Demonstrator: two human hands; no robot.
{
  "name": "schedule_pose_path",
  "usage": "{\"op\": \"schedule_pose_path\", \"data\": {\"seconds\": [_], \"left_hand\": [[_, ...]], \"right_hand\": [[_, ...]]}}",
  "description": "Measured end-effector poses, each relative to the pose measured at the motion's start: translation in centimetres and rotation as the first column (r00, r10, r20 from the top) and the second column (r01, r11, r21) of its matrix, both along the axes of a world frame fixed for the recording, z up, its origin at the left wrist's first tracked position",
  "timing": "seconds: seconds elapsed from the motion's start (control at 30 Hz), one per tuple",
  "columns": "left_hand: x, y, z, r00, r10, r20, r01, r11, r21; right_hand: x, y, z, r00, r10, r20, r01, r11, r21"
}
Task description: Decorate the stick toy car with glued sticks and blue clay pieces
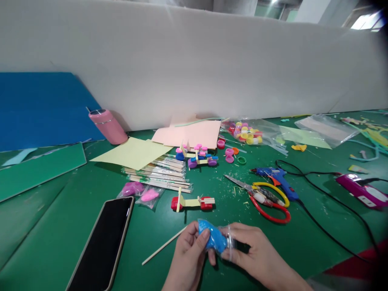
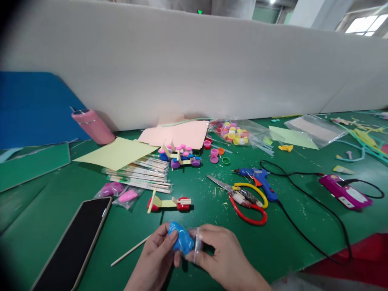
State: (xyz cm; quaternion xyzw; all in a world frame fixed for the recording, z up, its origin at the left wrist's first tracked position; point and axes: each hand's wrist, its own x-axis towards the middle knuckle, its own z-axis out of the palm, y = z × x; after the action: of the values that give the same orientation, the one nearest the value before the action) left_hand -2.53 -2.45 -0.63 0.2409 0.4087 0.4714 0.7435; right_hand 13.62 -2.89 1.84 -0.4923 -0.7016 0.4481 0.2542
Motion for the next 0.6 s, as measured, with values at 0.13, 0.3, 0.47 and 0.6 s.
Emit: {"op": "schedule_pose_path", "data": {"seconds": [0.13, 0.3, 0.47, 0.6], "left_hand": [[0.06, 0.01, 0.16, 0.998, -0.046, 0.040, 0.047, 0.999, -0.012], [0.16, -0.12, -0.26, 0.994, -0.103, 0.039, 0.103, 0.995, -0.017], [0.06, -0.30, -0.65, 0.992, -0.124, 0.006, 0.124, 0.992, -0.035], [-0.08, -0.50, -0.47, 0.988, -0.151, -0.007, 0.151, 0.986, -0.065]], "right_hand": [[0.10, 0.01, -0.27, 0.997, -0.062, -0.047, 0.063, 0.998, 0.009], [0.13, 0.19, -0.22, 0.995, -0.068, -0.073, 0.071, 0.997, 0.035], [0.24, 0.18, -0.31, 0.991, -0.089, -0.101, 0.091, 0.996, 0.013], [0.36, -0.10, -0.92, 0.985, -0.136, -0.105, 0.131, 0.990, -0.056]]}}
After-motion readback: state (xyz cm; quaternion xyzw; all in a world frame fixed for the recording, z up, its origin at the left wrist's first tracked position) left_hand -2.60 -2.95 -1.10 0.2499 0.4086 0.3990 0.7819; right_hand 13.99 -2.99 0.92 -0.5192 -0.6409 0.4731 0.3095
